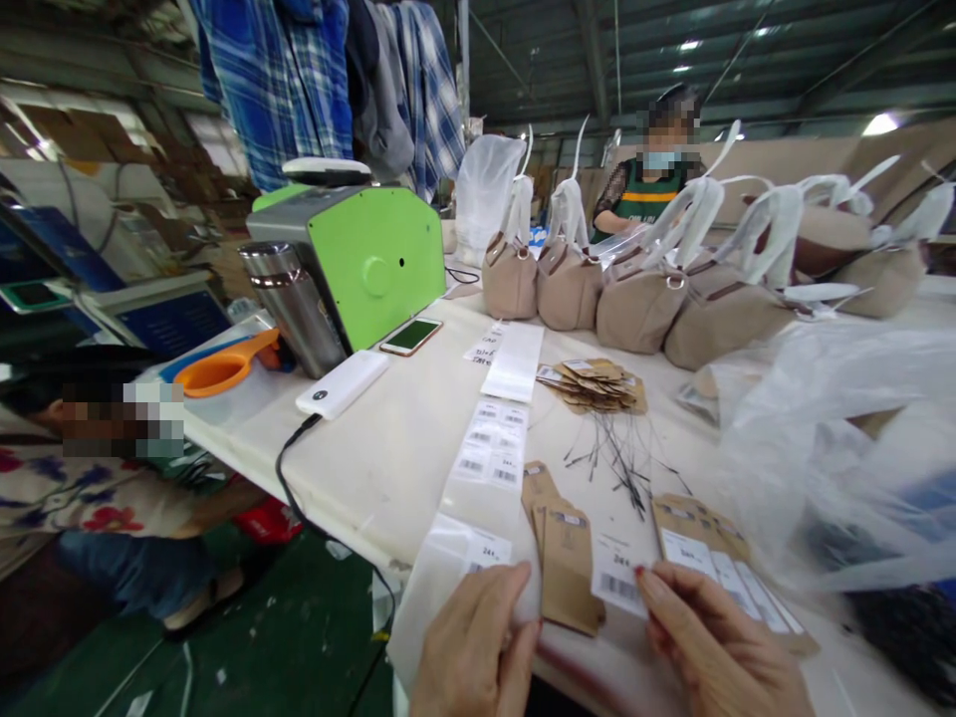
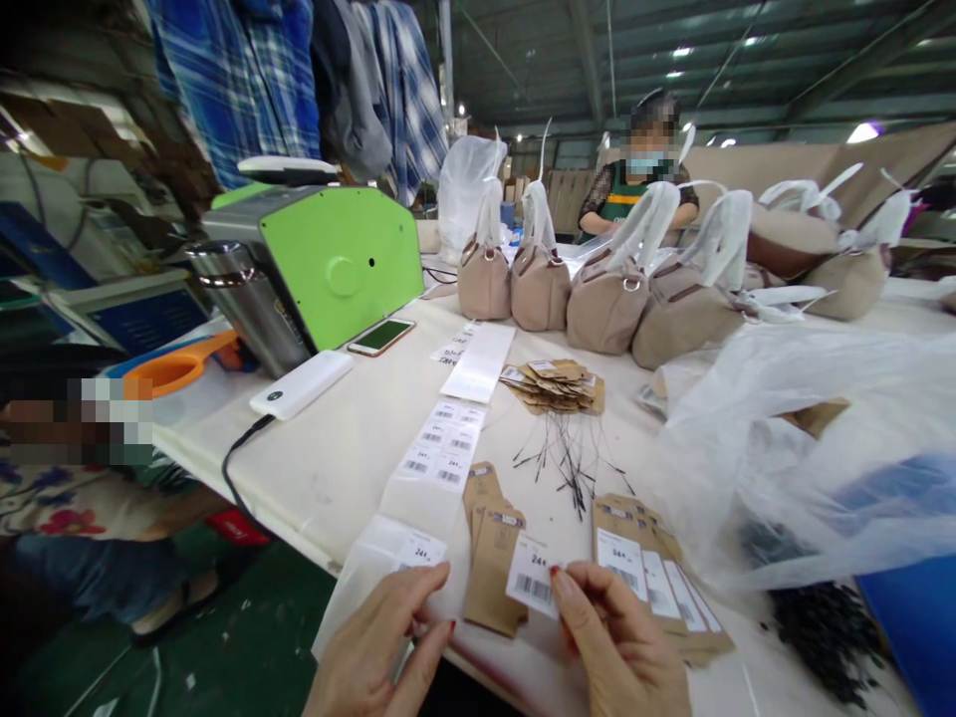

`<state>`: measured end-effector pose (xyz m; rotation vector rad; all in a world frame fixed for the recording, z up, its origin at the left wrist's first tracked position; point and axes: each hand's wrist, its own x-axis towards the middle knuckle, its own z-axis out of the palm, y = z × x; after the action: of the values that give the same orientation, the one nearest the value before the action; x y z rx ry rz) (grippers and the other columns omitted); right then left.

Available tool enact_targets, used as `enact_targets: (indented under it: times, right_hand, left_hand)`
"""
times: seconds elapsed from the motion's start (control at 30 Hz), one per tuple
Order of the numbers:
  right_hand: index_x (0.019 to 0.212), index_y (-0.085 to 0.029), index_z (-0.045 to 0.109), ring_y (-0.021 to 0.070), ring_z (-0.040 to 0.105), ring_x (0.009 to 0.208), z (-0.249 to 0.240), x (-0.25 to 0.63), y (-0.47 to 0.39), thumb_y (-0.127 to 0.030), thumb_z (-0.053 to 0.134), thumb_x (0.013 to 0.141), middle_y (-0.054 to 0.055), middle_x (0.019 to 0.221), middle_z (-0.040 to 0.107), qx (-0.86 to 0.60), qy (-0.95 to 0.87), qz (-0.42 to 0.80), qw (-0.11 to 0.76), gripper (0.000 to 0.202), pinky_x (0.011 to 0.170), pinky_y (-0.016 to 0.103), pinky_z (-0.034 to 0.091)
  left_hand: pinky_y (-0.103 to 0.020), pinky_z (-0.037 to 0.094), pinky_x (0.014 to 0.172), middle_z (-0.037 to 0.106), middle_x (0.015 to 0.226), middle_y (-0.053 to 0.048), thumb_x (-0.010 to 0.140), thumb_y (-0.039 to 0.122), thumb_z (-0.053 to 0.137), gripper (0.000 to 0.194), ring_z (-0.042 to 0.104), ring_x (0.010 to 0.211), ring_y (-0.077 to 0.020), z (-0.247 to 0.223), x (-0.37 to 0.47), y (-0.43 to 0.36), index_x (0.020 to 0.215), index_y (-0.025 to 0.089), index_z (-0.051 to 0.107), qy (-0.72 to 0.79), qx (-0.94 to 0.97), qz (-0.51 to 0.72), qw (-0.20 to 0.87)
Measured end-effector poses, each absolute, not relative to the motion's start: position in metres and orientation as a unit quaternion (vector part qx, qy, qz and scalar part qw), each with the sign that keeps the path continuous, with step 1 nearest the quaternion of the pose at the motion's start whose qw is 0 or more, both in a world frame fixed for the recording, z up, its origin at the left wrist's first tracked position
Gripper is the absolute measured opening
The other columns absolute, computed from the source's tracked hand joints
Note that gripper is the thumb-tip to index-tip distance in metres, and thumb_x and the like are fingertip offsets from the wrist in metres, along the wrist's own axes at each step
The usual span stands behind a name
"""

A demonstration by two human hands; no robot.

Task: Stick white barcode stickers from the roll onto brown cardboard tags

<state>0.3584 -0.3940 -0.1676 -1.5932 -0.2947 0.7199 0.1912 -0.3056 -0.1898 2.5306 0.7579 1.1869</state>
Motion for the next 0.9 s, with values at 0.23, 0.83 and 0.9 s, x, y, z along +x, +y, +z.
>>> enact_targets:
  times: [0.23, 0.83, 0.9]
  right_hand:
    - [0.07, -0.021, 0.065, 0.0046, 0.048, 0.052, -0.161, 0.366, -0.36, -0.041, 0.082, 0.05, -0.006, 0.059, 0.058, -0.586, -0.089, 0.335, 0.733, 0.033, 0.049, 0.012, 0.038]
    - [0.069, -0.019, 0.062, 0.0064, 0.044, 0.056, -0.156, 0.363, -0.334, -0.039, 0.079, 0.057, -0.006, 0.059, 0.055, -0.572, -0.145, 0.368, 0.719, 0.029, 0.055, 0.016, 0.036]
    - [0.069, -0.019, 0.062, 0.0068, 0.044, 0.056, -0.155, 0.362, -0.333, -0.038, 0.079, 0.056, -0.005, 0.061, 0.056, -0.573, -0.144, 0.368, 0.718, 0.029, 0.055, 0.017, 0.035]
  left_hand:
    - [-0.031, 0.054, 0.076, 0.068, 0.093, -0.01, 0.088, 0.024, 0.042, 0.026, 0.063, 0.085, -0.02, -0.201, 0.207, -0.309, 0.109, 0.013, 0.053, 0.257, 0.879, 0.399, 0.033]
    - [-0.027, 0.05, 0.055, 0.061, 0.071, -0.004, 0.078, 0.012, 0.051, 0.013, 0.057, 0.061, -0.016, -0.195, 0.216, -0.305, 0.089, 0.015, 0.055, 0.198, 0.892, 0.407, 0.019]
    - [-0.026, 0.048, 0.054, 0.06, 0.069, -0.004, 0.078, 0.011, 0.05, 0.012, 0.055, 0.06, -0.0154, -0.194, 0.218, -0.306, 0.088, 0.015, 0.056, 0.198, 0.891, 0.409, 0.022]
